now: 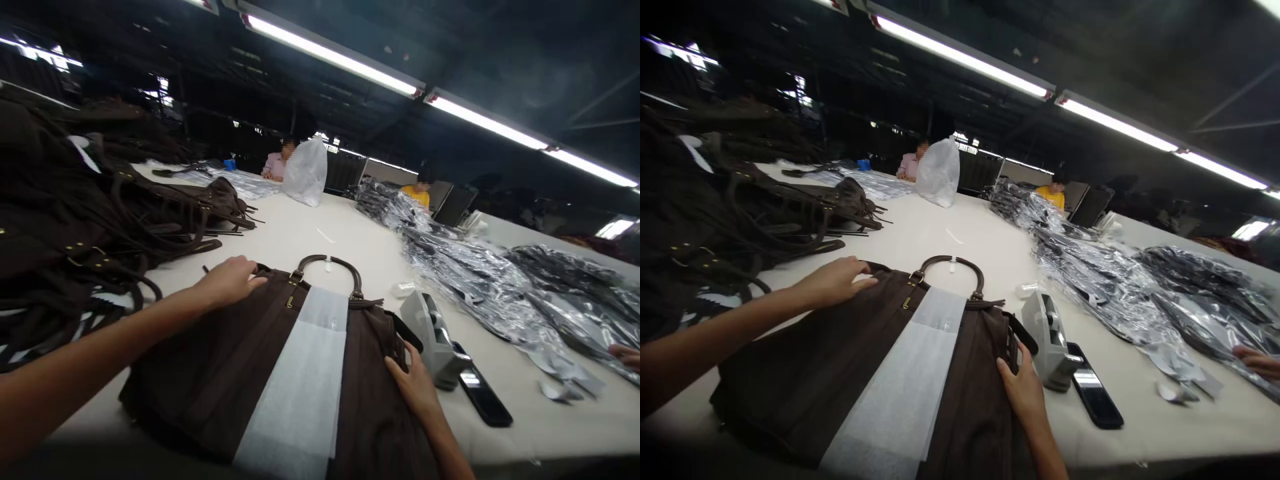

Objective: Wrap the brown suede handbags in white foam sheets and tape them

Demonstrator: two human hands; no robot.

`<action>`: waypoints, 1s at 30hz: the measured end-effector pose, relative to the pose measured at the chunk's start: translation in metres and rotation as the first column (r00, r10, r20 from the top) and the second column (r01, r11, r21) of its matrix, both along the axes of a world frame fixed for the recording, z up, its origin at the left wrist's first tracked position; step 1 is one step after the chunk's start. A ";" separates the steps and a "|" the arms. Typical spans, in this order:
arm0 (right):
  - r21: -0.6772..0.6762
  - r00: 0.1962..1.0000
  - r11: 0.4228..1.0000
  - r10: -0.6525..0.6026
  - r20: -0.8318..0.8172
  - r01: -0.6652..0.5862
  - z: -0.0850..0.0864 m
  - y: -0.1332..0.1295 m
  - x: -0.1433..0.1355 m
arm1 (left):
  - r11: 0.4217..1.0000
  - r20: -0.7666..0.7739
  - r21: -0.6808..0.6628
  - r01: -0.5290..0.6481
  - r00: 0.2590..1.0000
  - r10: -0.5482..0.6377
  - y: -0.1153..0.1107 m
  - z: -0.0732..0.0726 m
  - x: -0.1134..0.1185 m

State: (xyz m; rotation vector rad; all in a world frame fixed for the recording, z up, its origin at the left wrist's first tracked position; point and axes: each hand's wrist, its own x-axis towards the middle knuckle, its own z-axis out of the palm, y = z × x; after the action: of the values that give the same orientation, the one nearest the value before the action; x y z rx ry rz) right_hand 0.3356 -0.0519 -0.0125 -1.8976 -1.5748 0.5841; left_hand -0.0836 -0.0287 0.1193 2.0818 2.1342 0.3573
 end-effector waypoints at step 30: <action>-0.393 0.249 0.644 0.677 0.693 -0.657 0.101 0.113 -0.401 | 0.733 0.562 0.598 -0.325 0.822 -0.094 -0.129 -0.145 -0.038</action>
State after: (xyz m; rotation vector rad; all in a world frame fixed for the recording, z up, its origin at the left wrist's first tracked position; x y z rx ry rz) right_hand -0.0652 0.0613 0.0889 -1.4238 -3.0858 -0.0368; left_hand -0.1220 -0.1573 -0.0255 1.7322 1.8996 1.7650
